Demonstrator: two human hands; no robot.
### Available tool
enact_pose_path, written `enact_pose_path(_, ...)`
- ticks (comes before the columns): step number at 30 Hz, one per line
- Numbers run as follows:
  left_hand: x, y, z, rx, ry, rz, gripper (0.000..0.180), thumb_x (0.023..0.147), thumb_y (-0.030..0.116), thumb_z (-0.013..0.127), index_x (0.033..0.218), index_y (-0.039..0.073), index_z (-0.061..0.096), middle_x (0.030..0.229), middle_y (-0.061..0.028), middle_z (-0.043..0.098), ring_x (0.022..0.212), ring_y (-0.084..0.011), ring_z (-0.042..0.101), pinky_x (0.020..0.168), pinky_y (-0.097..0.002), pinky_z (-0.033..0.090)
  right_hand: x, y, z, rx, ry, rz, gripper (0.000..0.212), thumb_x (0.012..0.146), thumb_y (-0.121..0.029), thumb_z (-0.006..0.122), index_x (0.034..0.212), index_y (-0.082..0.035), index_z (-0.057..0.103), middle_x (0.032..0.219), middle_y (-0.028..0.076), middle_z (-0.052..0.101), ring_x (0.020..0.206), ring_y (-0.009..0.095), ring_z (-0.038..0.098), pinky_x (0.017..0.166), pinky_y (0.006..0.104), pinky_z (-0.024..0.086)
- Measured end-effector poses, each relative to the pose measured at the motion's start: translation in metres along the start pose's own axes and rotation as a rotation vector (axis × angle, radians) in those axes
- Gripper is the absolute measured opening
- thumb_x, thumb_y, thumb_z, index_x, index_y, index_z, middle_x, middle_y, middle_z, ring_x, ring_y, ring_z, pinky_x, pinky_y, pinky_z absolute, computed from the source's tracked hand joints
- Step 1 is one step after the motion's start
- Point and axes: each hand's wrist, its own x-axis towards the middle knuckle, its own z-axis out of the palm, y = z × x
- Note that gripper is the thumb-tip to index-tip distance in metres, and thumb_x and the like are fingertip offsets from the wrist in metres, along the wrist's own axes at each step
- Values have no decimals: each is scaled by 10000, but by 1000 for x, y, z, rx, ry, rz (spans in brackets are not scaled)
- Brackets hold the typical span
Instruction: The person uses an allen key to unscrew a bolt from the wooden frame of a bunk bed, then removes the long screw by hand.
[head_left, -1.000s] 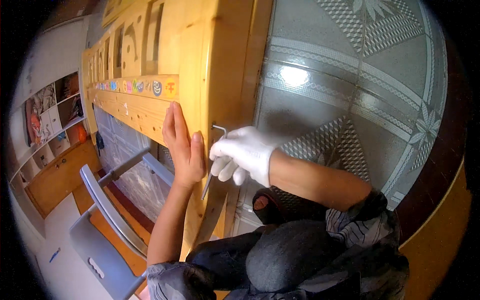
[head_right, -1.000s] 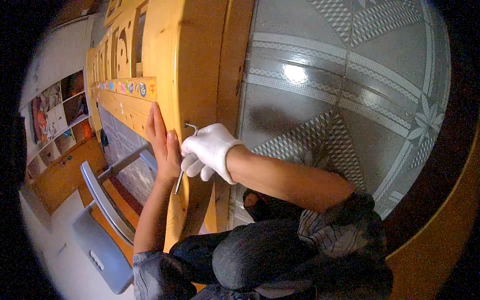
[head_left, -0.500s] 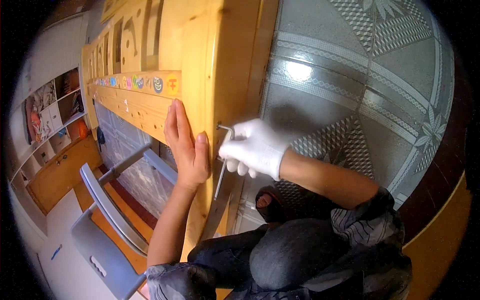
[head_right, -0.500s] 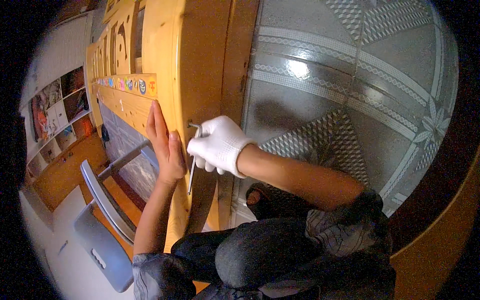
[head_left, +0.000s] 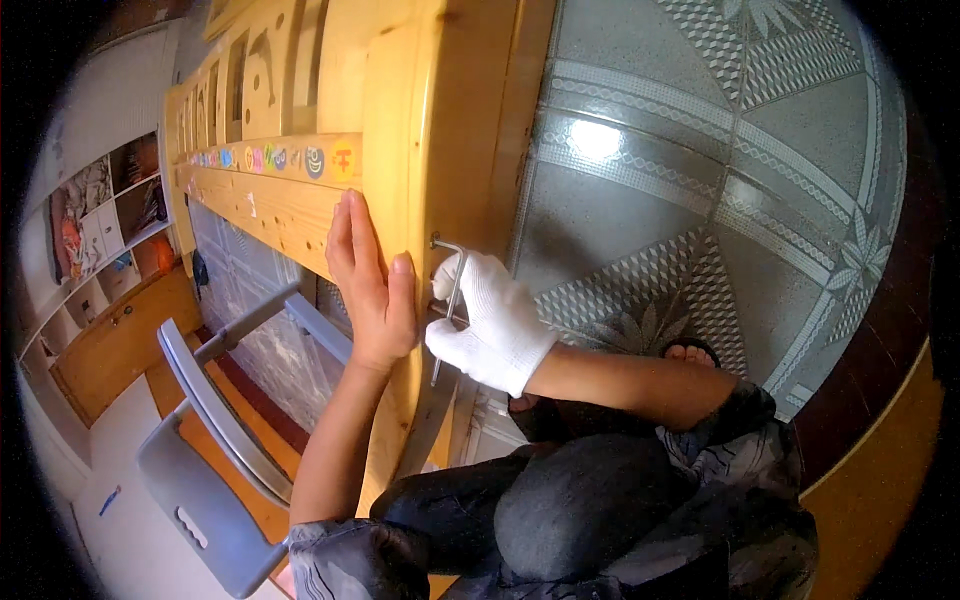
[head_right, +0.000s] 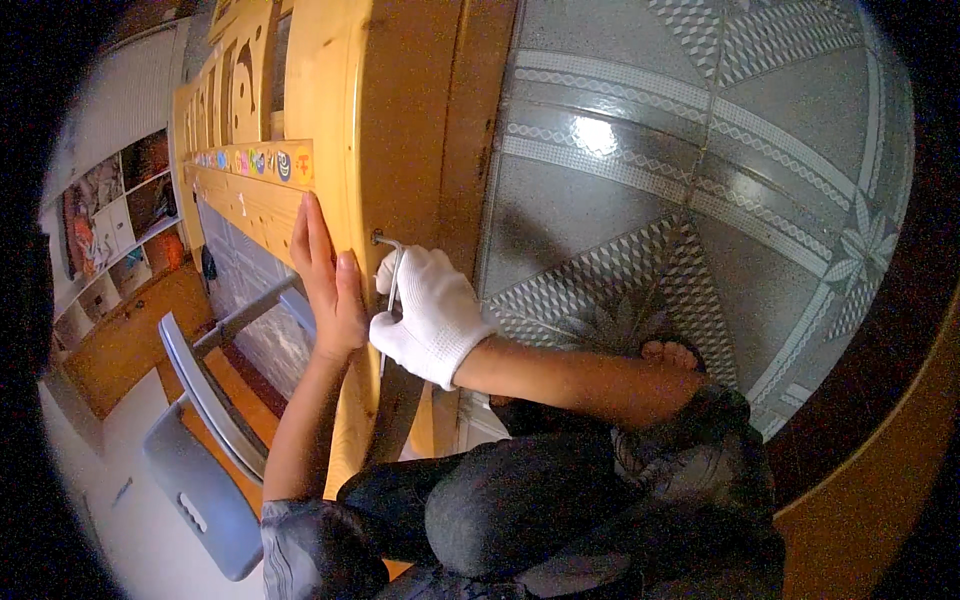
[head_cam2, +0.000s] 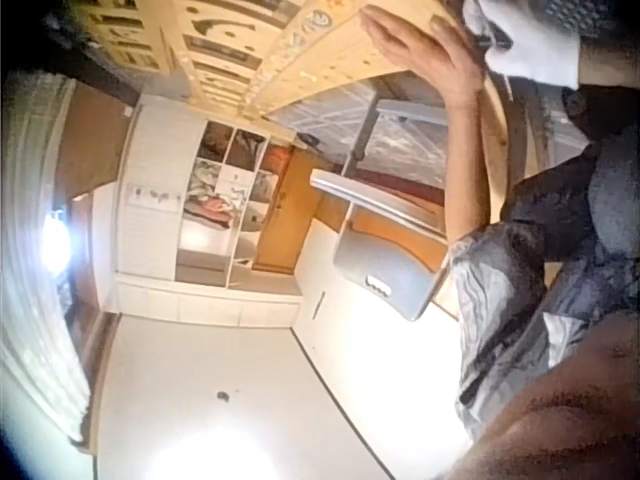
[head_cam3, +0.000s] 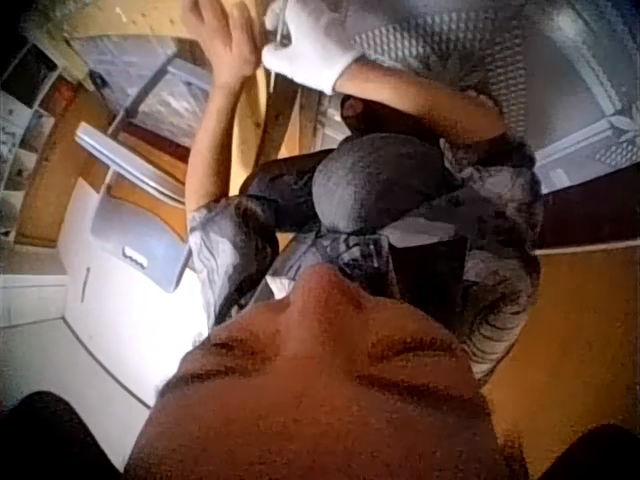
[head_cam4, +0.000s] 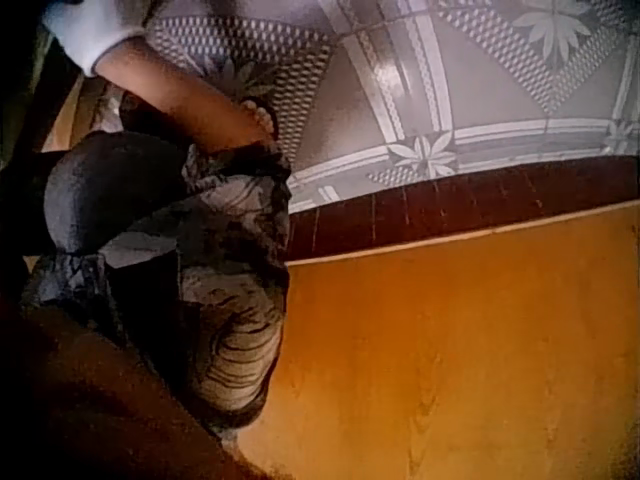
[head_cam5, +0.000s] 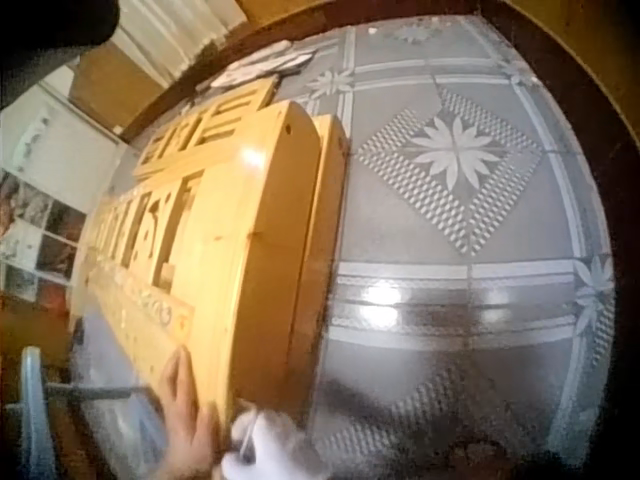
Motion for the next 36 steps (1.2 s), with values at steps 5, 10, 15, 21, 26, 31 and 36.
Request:
enact_pose_path(5,-3,-2,-1,49,9,5,608,849,224,405,1351,-66,222,1365,-259,235,1244,-382,245,1040,-428,172,4,1,-9,-327,-61,-117,294,629,-149,651,835,-58,462,798,122,497,751,276,513,652,387,432)
enact_pose_path(10,-2,-2,0,9,-2,12,601,858,231,389,1354,-63,217,1364,-260,234,1249,-377,240,1042,-422,170,3,1,-9,-232,-86,-50,216,671,-184,594,817,-60,494,801,108,523,791,274,515,727,394,429)
enact_pose_path(15,-2,-1,-1,8,-10,-12,603,860,237,384,1355,-62,215,1363,-259,236,1250,-374,242,1043,-419,163,20,6,-7,531,-15,245,284,831,-220,536,727,43,560,601,145,570,547,200,552,521,322,405)
enact_pose_path(21,-1,0,-1,5,-8,4,598,860,230,382,1357,-57,214,1363,-255,243,1248,-372,249,1044,-416,158,22,-18,-21,690,-76,551,253,828,-199,511,703,9,582,569,83,573,443,134,531,406,247,412)
enact_pose_path(26,-6,-3,-4,-9,10,-20,579,866,221,389,1355,-48,235,1359,-243,265,1244,-358,266,1039,-405,178,9,-49,-59,733,-169,637,204,810,-190,523,716,-15,566,560,97,574,396,141,516,359,250,391)
enact_pose_path(31,-1,-2,-1,-12,44,0,565,871,240,418,1337,-49,284,1336,-239,308,1225,-351,299,1028,-397,217,25,15,-41,-91,102,-126,176,827,-242,531,758,-83,566,654,113,580,578,305,577,521,385,450)
enact_pose_path(36,-3,-3,-2,-9,58,1,561,866,242,434,1324,-56,306,1320,-238,333,1215,-353,315,1025,-395,227,33,19,-37,-244,-12,-330,129,807,-195,560,784,-70,579,744,105,590,654,311,581,585,371,469)
